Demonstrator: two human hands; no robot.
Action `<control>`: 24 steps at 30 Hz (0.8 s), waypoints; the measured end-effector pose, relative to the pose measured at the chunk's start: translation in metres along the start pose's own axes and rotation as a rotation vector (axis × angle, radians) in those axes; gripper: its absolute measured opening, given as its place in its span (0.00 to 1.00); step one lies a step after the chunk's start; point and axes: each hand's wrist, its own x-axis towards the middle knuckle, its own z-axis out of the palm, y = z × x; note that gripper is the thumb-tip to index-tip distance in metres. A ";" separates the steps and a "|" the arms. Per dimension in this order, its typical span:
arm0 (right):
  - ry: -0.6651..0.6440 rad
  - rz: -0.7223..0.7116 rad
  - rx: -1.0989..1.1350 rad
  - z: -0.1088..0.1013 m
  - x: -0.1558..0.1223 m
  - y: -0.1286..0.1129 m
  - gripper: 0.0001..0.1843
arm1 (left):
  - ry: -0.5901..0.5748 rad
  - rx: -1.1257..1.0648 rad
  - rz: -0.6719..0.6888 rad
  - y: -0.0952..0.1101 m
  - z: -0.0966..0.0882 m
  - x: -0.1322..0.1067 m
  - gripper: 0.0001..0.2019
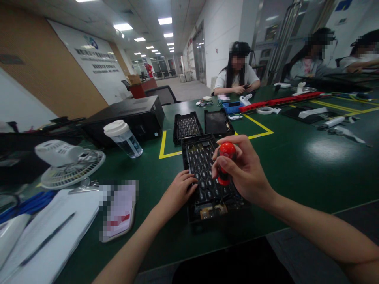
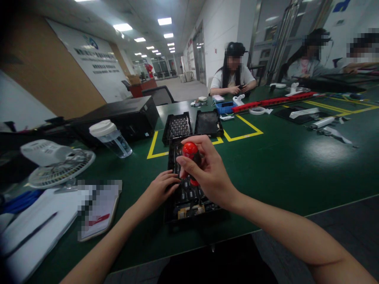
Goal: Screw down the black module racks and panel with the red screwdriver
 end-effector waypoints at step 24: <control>0.170 -0.138 -0.290 0.002 -0.001 0.000 0.16 | -0.003 0.024 -0.006 0.001 0.000 0.001 0.09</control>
